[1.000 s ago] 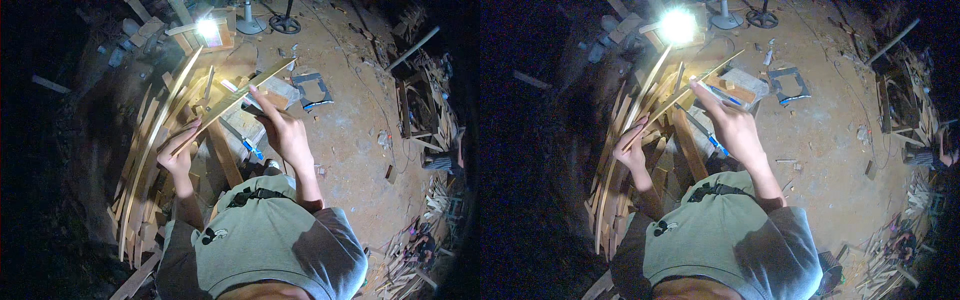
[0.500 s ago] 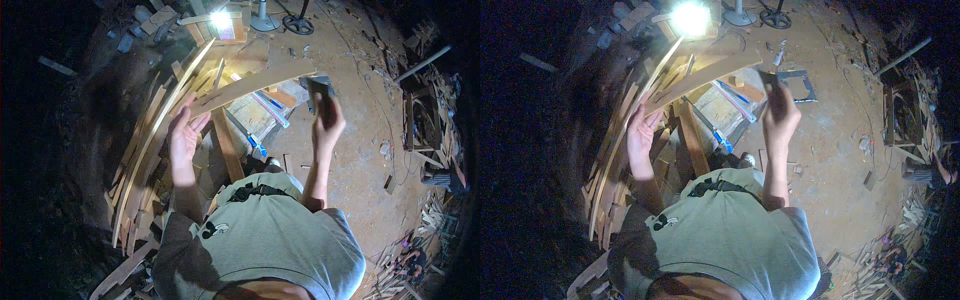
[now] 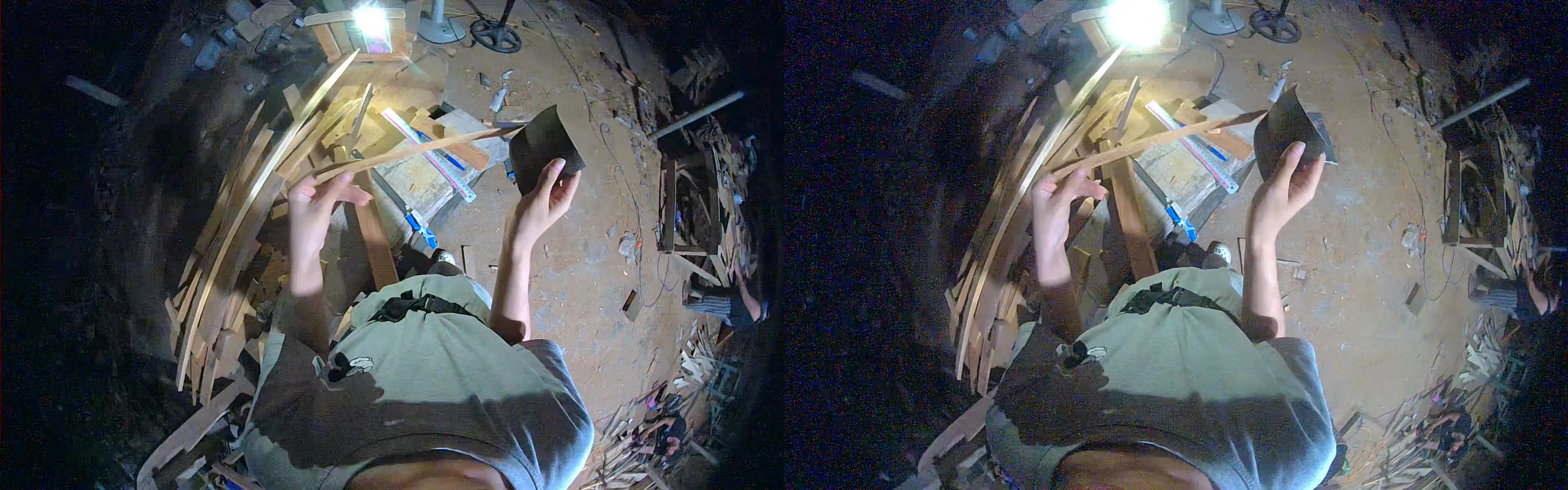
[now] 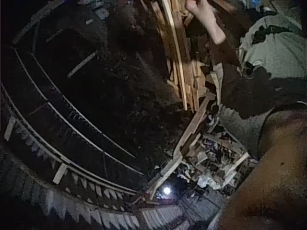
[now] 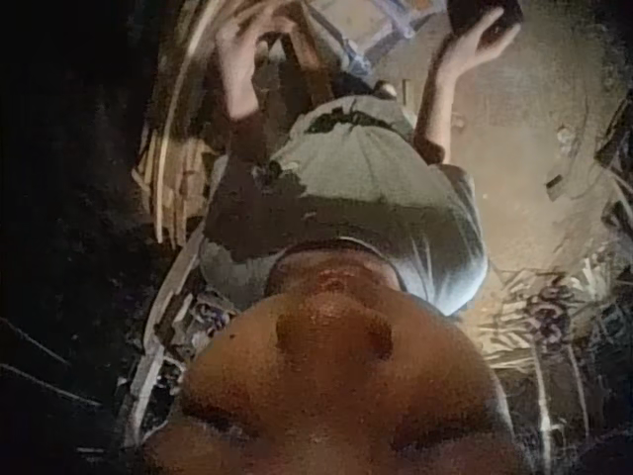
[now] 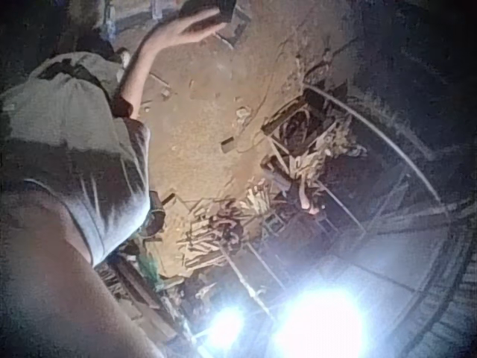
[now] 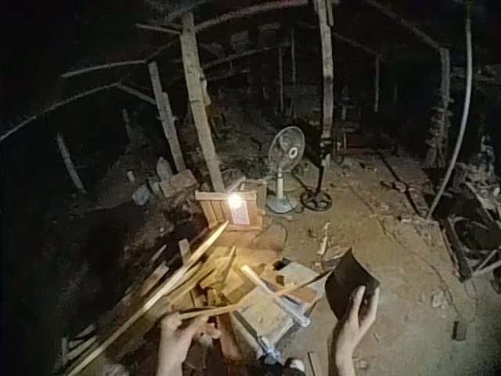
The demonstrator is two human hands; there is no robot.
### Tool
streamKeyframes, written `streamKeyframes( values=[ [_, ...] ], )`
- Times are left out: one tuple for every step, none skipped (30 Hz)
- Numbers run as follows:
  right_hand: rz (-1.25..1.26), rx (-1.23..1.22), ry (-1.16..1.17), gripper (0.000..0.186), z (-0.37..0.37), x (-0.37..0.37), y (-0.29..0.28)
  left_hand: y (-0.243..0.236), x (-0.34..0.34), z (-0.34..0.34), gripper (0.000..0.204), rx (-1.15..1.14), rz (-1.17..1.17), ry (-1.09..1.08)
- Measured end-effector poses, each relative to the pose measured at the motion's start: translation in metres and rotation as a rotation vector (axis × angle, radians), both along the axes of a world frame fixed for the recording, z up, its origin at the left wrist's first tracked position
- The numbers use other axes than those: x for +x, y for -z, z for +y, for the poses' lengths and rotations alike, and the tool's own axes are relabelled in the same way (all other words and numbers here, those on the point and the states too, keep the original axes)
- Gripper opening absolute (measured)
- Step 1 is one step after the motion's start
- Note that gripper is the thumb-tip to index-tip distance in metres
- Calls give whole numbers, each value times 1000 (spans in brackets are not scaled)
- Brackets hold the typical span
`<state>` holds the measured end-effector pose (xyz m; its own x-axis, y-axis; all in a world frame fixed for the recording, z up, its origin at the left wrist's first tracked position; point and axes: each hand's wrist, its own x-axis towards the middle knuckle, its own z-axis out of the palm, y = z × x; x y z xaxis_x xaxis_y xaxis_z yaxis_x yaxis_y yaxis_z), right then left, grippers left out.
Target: The person sands a piece of wood with sandpaper and cuts a wooden piece using a handsaw blade.
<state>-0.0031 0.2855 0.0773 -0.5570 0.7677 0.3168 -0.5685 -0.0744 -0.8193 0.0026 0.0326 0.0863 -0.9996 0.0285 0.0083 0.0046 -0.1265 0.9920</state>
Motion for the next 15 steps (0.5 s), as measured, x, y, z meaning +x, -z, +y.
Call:
streamKeyframes(
  values=[
    [-36,4,-65,24,2,-2,4,0,0,1,18,-18,8,-14],
    [-72,10,-129,23,2,-3,7,0,1,1,18,-35,16,-27],
    [-45,-59,-156,23,-1,-5,9,3,1,0,18,-16,3,-35],
    [-46,-60,-166,23,-3,-6,9,6,0,-1,18,-17,3,-45],
    [-77,-104,-199,22,-6,-7,10,9,-1,-2,19,-7,6,-68],
    [-109,-149,-232,21,-7,-7,12,14,-3,-3,19,2,9,-90],
    [-114,-146,-233,21,-7,-10,20,29,-9,-7,20,25,-45,-115],
    [-167,-74,-238,21,-7,-13,27,41,-12,-12,20,23,-45,-125],
    [-219,-2,-241,22,-8,-16,36,54,-16,-18,19,-80,2,-161],
    [-221,-2,-242,22,-7,-20,46,70,-22,-22,18,-181,49,-188],
    [-288,80,-284,22,-7,-23,56,80,-26,-26,19,-289,62,-213],
    [-355,163,-325,22,-9,-26,64,90,-28,-29,19,-293,62,-216],
    [-359,174,-357,23,-13,-30,71,95,-32,-26,21,-366,69,-198],
    [-416,191,-431,26,-18,-29,78,99,-33,-25,22,-441,78,-184],
    [-431,314,-483,28,-23,-31,88,105,-34,-26,23,-537,117,-154]
  ],
)
